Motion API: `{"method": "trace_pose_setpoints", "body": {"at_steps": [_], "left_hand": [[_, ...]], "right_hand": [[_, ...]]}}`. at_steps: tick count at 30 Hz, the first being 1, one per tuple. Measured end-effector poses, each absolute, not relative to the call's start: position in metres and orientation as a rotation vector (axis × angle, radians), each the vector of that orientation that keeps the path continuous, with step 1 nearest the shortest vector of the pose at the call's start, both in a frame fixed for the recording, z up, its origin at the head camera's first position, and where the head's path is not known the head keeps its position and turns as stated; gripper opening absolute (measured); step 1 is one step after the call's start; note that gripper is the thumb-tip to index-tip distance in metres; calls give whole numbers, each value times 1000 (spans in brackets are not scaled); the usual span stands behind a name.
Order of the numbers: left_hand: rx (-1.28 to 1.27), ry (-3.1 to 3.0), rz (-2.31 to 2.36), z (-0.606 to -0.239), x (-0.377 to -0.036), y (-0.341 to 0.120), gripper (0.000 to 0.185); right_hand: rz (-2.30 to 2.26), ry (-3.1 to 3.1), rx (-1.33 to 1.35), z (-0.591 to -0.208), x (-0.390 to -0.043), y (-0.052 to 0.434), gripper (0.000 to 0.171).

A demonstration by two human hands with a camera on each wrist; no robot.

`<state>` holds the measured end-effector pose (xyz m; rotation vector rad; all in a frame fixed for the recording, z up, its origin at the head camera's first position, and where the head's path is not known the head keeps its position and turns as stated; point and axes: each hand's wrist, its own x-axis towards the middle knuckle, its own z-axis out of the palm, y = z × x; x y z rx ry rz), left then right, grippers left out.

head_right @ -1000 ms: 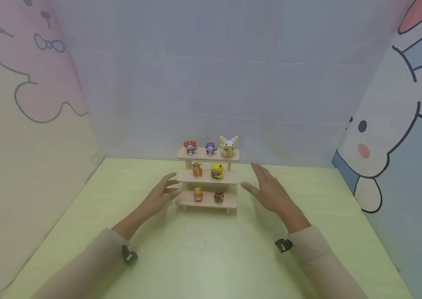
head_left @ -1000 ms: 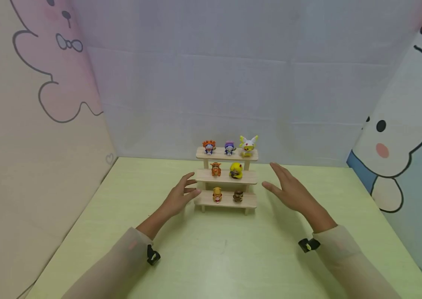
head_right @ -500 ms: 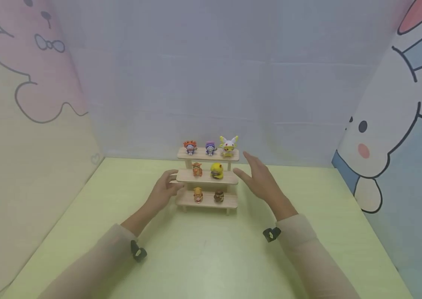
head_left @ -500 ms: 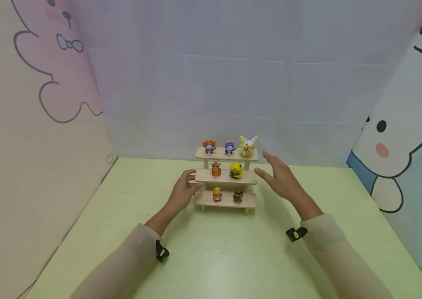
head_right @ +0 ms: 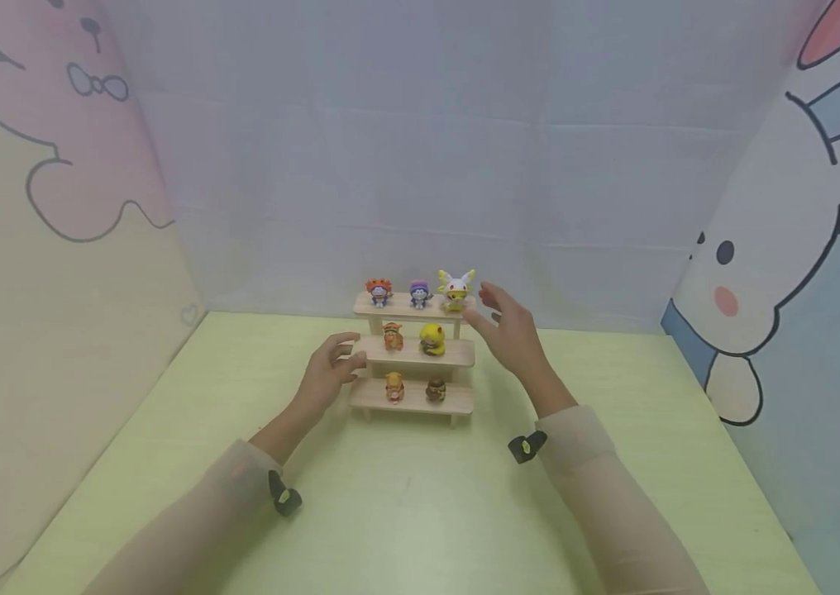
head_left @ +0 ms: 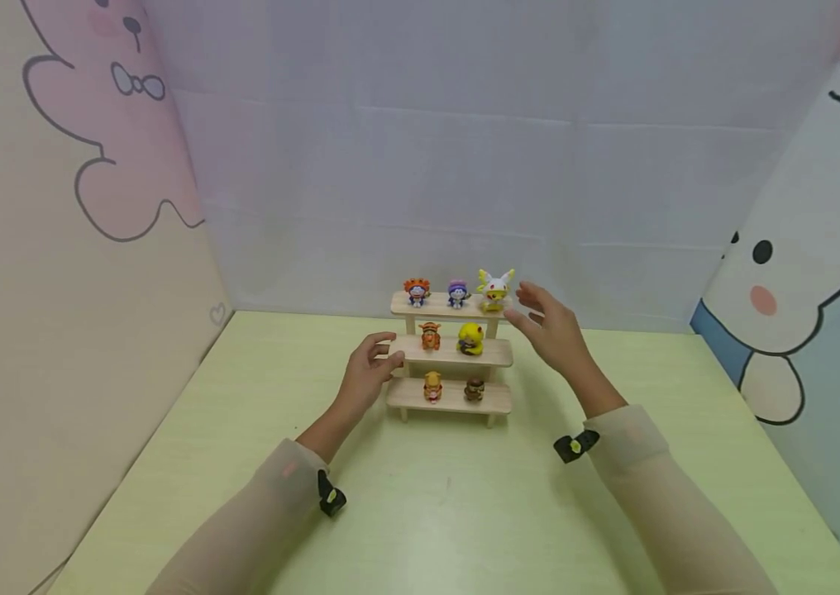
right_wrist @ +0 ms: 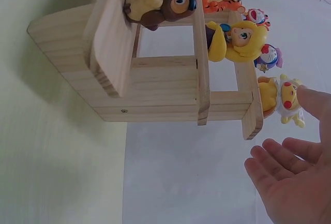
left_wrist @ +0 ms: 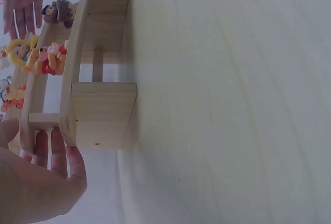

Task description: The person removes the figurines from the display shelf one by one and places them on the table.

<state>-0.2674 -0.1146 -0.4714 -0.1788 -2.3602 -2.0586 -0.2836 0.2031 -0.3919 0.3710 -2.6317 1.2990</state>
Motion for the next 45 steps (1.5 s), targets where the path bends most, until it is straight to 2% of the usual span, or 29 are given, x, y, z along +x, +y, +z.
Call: {"method": "trace_pose_setpoints", "body": {"at_steps": [24,28,35,45], "left_hand": [[-58,-2221,-2170,-478,-272,-107,39],[-69,-2216,-2180,-479,-272,-108,40],[-81,-2209,-2192,-479,-271,-109,40],[-91,-2236,-2209,-482,-273,-111,45]], "right_hand": [[1803,-2577,421,-374,-316,205,78],[1883,-2563,442,-371,-320,205,71],[2011,-2529,532,-370,-326,206,47],[2078,-2558,540,-369,-332,209,45]]}}
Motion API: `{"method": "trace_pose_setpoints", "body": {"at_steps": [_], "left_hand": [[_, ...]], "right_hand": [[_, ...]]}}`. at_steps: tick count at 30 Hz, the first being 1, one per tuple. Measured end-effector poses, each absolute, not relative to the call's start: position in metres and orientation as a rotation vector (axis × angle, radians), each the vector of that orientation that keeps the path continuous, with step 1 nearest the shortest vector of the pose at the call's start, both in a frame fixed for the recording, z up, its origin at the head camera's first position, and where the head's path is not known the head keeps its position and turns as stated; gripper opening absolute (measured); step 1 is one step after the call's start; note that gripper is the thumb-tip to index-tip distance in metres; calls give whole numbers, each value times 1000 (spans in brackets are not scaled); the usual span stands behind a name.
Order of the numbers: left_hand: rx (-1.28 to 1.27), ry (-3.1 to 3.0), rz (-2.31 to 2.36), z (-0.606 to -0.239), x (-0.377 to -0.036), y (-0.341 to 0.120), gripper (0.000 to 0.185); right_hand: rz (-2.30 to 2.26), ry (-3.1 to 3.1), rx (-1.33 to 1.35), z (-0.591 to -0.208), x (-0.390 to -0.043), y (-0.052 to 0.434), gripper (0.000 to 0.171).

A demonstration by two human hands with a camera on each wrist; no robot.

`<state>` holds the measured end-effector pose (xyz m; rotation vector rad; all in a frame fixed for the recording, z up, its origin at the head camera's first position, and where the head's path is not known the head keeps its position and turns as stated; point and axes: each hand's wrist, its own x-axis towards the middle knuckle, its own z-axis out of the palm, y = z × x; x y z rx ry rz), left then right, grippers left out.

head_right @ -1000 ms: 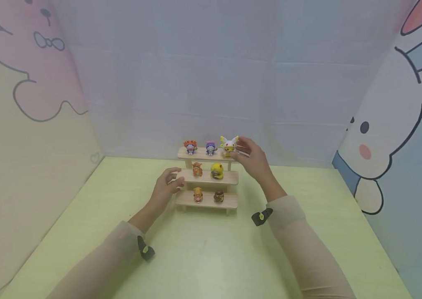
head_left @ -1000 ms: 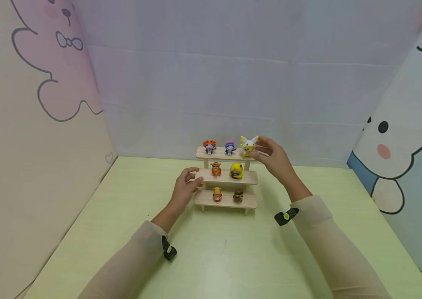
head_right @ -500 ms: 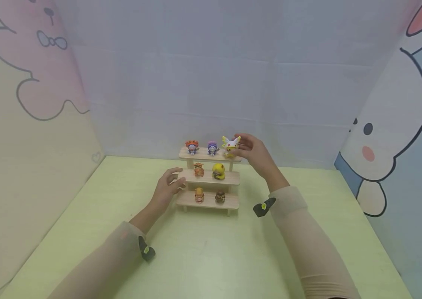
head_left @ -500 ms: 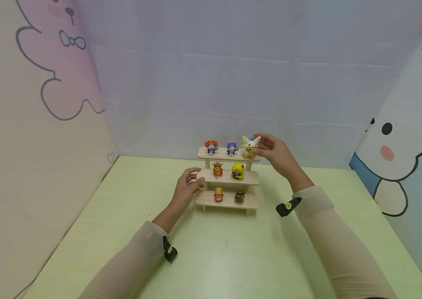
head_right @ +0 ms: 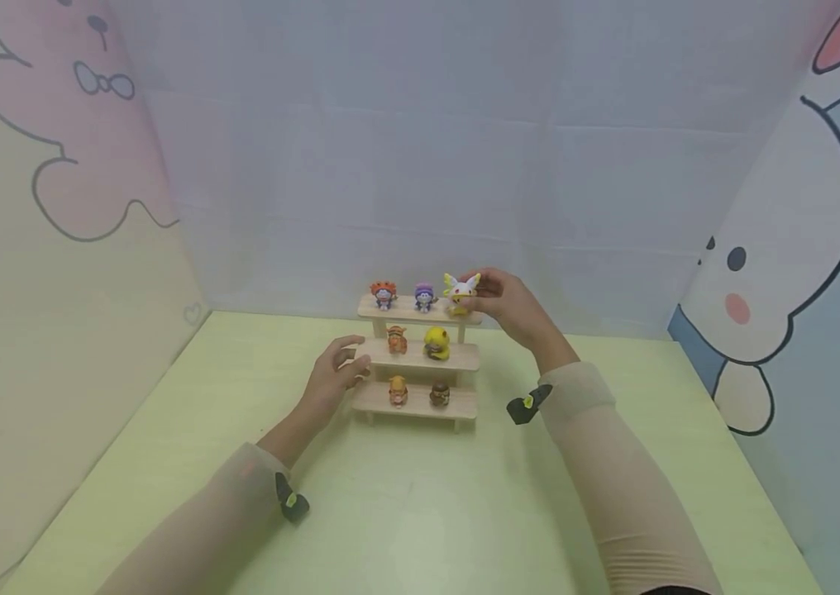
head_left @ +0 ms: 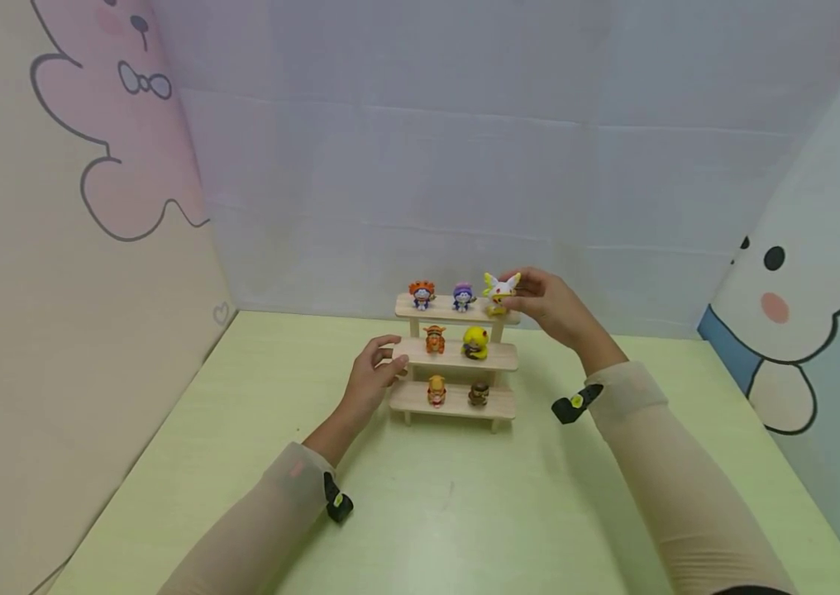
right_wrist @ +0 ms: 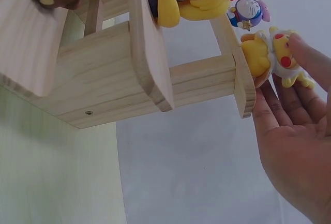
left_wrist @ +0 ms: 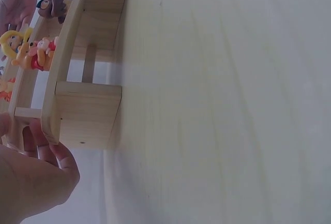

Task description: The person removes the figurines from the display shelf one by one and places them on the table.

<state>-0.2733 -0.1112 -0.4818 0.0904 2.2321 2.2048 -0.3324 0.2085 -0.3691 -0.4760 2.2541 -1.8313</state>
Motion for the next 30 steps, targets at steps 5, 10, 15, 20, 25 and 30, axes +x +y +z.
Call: {"method": "trace_pose_setpoints", "body": {"at_steps": [5,10,15,20,25,30], "left_hand": [[85,2205,2195,-480,-272,-113,48],[97,2212,2177,-466,-265,-112,46],[117,2211,2179,-450,-255,-112,46],[104,2206,2175,-449,-256,-113,47],[101,2199,2174,-449,-257,-114,47],[94,2193,2176,-451,-257,-115,45]], "right_hand": [[-1832,2255,-454,-369,-331,209,44],[-1857,2250,-459,-371,-331,209,44],[-1862,2251,-455,-370,-330,210,45],[-1884,2249,-442,-369,-329,214,43],[-1910,2245,-430,-371,-328,219,40],[-1923,2237,-428,-372,-326,225,37]]}}
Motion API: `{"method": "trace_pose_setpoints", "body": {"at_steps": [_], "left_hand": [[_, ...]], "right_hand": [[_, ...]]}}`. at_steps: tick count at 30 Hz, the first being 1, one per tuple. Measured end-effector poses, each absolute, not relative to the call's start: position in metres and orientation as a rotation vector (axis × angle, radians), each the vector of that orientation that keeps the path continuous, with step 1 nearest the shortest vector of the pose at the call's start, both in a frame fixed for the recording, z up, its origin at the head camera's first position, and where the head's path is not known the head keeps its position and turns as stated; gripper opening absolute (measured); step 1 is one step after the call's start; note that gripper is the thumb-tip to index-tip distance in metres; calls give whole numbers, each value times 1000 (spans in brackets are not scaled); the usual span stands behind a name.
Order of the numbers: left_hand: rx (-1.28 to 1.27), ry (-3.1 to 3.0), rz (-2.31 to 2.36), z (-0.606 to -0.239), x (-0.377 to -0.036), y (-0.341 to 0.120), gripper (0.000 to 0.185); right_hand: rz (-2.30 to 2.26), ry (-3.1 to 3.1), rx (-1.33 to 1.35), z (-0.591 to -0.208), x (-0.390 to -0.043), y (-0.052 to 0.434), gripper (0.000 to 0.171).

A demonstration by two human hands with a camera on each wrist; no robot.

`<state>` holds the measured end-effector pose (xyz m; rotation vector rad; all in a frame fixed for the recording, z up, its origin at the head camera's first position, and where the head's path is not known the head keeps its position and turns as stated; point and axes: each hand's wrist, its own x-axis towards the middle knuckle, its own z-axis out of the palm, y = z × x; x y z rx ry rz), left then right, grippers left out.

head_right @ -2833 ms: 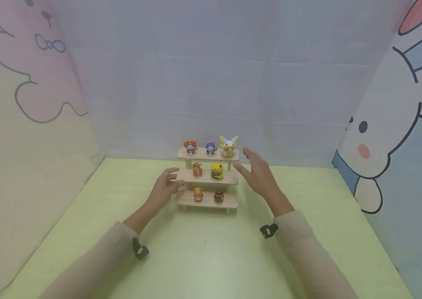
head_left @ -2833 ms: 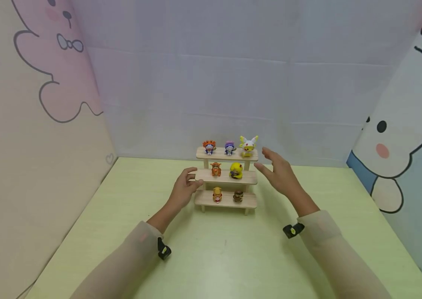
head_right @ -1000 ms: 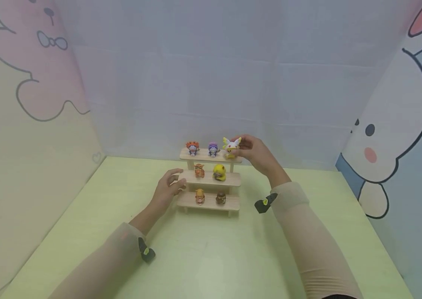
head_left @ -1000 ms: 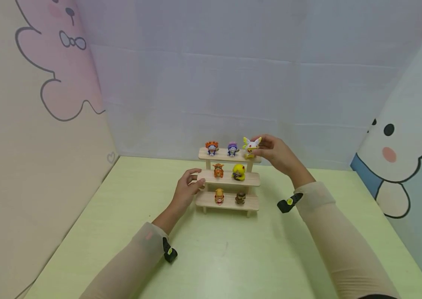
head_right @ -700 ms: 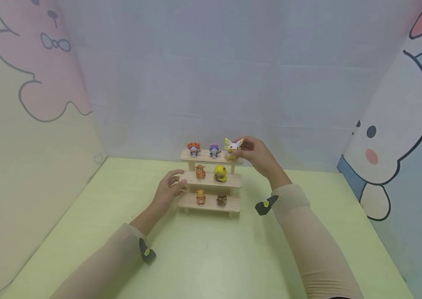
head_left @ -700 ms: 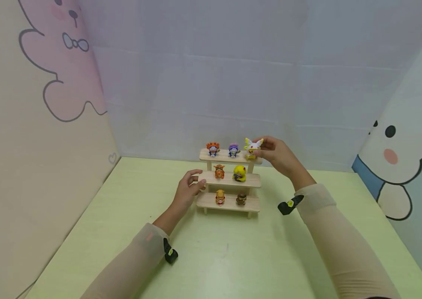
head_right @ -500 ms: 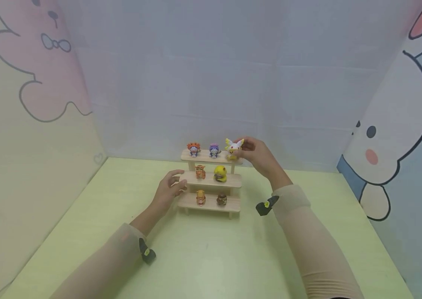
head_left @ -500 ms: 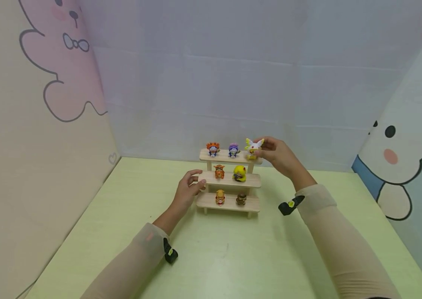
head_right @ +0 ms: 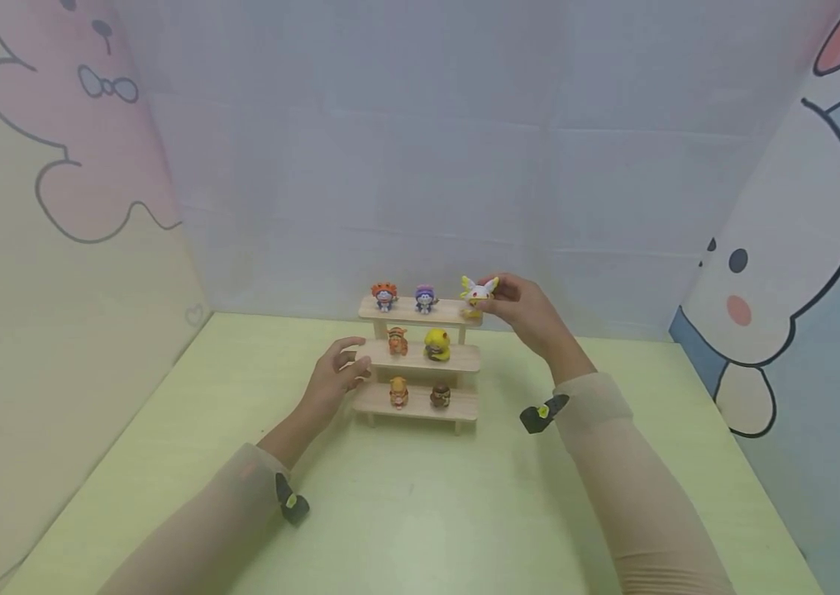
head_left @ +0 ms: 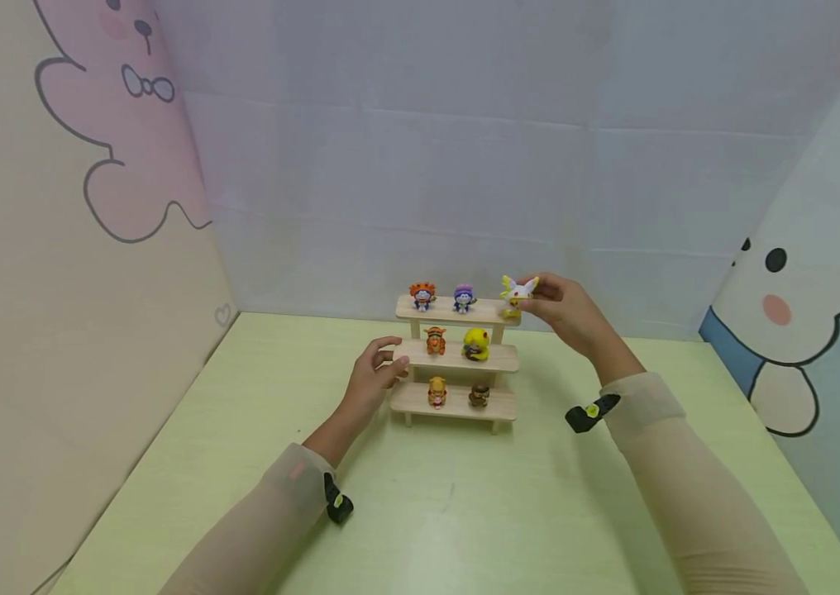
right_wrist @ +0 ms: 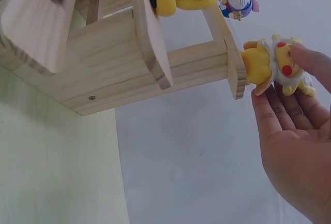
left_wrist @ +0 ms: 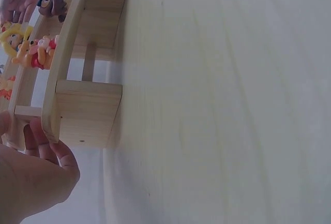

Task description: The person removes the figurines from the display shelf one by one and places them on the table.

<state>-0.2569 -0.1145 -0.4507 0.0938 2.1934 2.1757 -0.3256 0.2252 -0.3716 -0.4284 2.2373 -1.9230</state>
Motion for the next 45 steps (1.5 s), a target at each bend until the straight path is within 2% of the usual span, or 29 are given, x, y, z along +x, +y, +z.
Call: {"method": "trace_pose_setpoints", "body": {"at_steps": [17,23,36,45], "left_hand": [[96,2204,2166,-451,-259,-116,44],[69,2199,2155,-470,-273,-118,46],[65,2240,2180,-481,-276,-115,42],[93,2231,2168,-480,-275,-115,42]], "right_hand": [[-2107,2070,-427,-378,-319,250,37],[-2136,2046,-395,-386,-318,260,35],[-2085,2077,-402,-411,-315,276,35],[-1987,2137,-287,-425,-313,287,39]]}}
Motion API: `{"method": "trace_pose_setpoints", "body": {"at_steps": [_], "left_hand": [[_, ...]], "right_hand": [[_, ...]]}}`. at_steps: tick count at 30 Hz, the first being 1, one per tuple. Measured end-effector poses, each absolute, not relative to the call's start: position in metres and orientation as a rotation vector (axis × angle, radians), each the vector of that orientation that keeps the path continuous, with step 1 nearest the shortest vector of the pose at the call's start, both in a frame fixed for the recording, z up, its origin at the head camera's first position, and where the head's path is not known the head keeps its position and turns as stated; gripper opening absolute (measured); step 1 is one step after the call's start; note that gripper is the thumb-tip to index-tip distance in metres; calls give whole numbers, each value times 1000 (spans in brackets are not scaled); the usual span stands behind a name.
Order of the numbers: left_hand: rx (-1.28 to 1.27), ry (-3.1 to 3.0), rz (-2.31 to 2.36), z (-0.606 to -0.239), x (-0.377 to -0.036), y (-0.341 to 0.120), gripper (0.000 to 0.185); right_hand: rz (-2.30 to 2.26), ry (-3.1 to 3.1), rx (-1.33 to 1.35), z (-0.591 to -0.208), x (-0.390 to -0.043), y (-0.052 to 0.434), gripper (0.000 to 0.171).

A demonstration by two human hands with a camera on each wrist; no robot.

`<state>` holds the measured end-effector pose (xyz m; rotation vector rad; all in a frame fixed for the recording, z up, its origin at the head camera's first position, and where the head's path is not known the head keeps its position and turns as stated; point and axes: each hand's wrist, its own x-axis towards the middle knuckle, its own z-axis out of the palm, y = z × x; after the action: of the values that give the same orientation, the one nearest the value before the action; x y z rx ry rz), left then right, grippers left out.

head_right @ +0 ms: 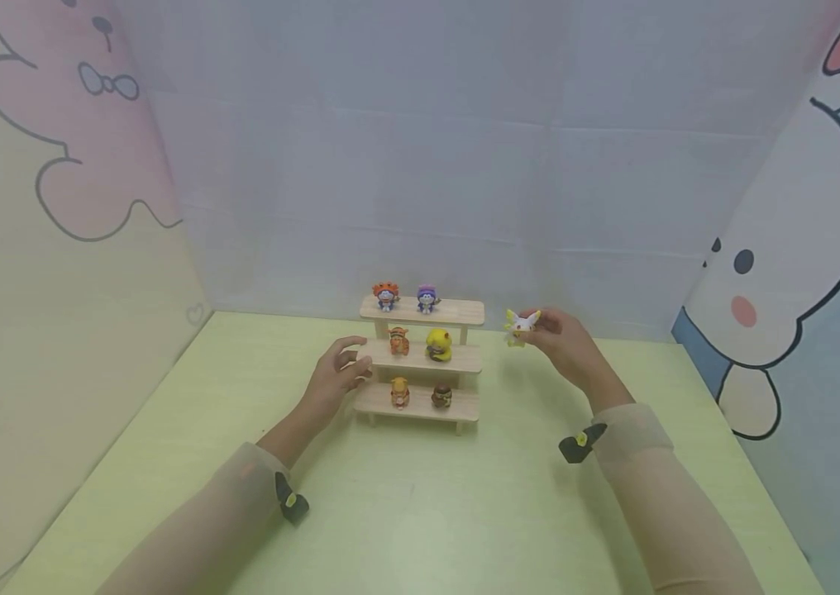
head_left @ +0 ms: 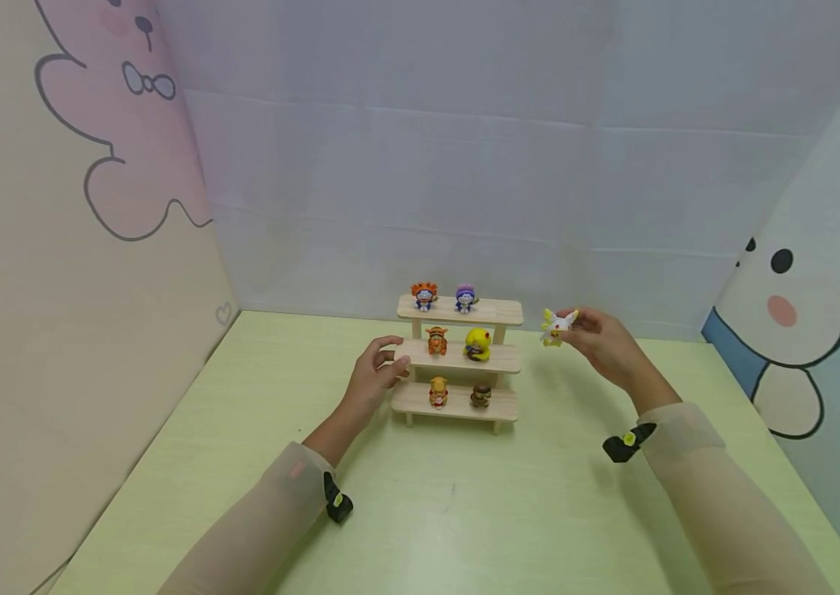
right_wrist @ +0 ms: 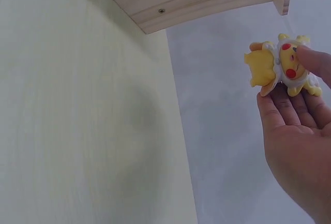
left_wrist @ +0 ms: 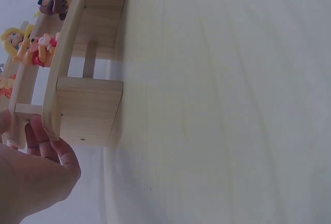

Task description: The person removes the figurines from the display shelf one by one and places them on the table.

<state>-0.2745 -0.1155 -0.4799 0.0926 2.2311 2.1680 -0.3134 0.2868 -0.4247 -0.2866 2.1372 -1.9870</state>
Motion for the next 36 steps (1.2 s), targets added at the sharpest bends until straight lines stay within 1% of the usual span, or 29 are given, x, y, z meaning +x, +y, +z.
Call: {"method": "trace_pose_setpoints", "body": {"at_steps": [11,22,28,36], "left_hand": [[86,2205,2169,-479,-274,-117,44],[88,2197,2122,-475,-276,-118,47],[98,2226,2141,-476,-272,-117,45],[72,2240,2147,-478,-271,-116,42]], "right_hand": [[-1946,2158,-283,-440,-311,299,34],[-1950,2125,-287,-459,-311,311,35],[-1970,2084,-235,-467,-312,315,34],[-1983,2054,-205,-478,-311,317,27]]}}
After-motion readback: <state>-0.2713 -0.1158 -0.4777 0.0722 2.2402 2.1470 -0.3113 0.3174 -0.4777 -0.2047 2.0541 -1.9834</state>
